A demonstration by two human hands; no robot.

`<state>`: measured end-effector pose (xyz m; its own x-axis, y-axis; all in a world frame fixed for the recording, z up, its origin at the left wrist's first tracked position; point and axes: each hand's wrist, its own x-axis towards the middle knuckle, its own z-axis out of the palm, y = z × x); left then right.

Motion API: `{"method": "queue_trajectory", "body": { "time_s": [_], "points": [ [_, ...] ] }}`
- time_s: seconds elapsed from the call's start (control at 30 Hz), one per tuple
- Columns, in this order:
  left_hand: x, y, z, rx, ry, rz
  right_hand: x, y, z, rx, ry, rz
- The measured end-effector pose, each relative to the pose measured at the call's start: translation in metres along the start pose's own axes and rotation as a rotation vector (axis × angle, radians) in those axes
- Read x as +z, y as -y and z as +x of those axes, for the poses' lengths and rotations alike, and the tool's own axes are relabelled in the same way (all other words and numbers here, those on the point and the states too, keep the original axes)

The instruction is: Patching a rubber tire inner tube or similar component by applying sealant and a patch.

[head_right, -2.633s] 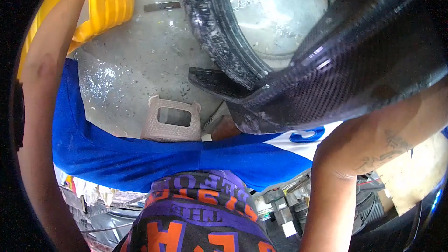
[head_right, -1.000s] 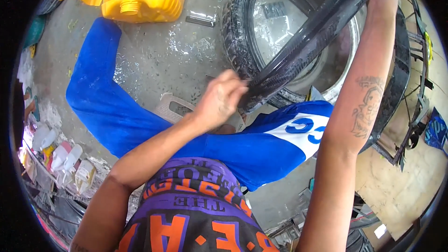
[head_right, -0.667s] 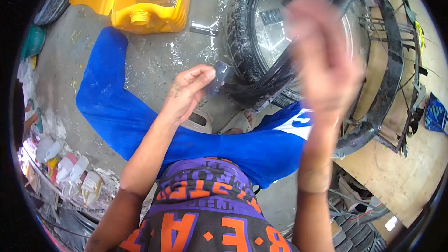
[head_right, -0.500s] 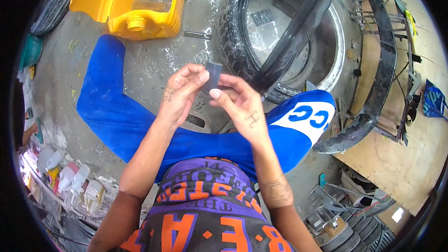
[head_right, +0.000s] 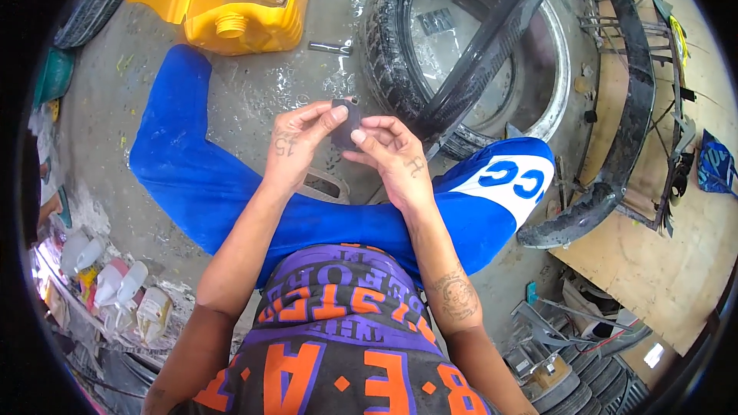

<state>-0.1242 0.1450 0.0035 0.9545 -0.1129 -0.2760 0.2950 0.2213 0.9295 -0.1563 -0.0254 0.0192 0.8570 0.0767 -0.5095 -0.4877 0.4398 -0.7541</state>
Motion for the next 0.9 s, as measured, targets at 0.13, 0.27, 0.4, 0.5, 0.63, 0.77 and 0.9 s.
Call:
{"method": "queue_trajectory", "body": {
  "time_s": [0.13, 0.27, 0.4, 0.5, 0.63, 0.77, 0.9],
  "points": [
    [-0.004, -0.005, -0.001, -0.084, 0.025, -0.080, 0.001, 0.013, 0.004, -0.025, -0.063, -0.182],
    [-0.002, -0.013, 0.004, -0.048, 0.165, -0.069, 0.005, 0.037, 0.009, -0.095, -0.017, -0.374],
    [0.006, -0.027, 0.021, -0.148, 0.250, -0.044, 0.003, 0.067, 0.017, -0.188, 0.061, -0.637],
    [0.010, -0.041, 0.019, -0.233, 0.232, 0.007, 0.015, 0.098, 0.006, -0.393, -0.069, -0.837],
    [0.025, 0.029, 0.020, 0.287, 0.033, 0.589, -0.002, 0.140, 0.008, -0.925, -0.485, -0.771],
    [0.090, 0.049, 0.017, 0.440, -0.047, 0.464, -0.039, 0.142, 0.045, -0.911, -0.559, -0.805],
    [0.089, 0.093, -0.005, 0.437, -0.052, 0.494, -0.036, 0.112, 0.074, -0.857, -0.465, -0.725]
  ]
}}
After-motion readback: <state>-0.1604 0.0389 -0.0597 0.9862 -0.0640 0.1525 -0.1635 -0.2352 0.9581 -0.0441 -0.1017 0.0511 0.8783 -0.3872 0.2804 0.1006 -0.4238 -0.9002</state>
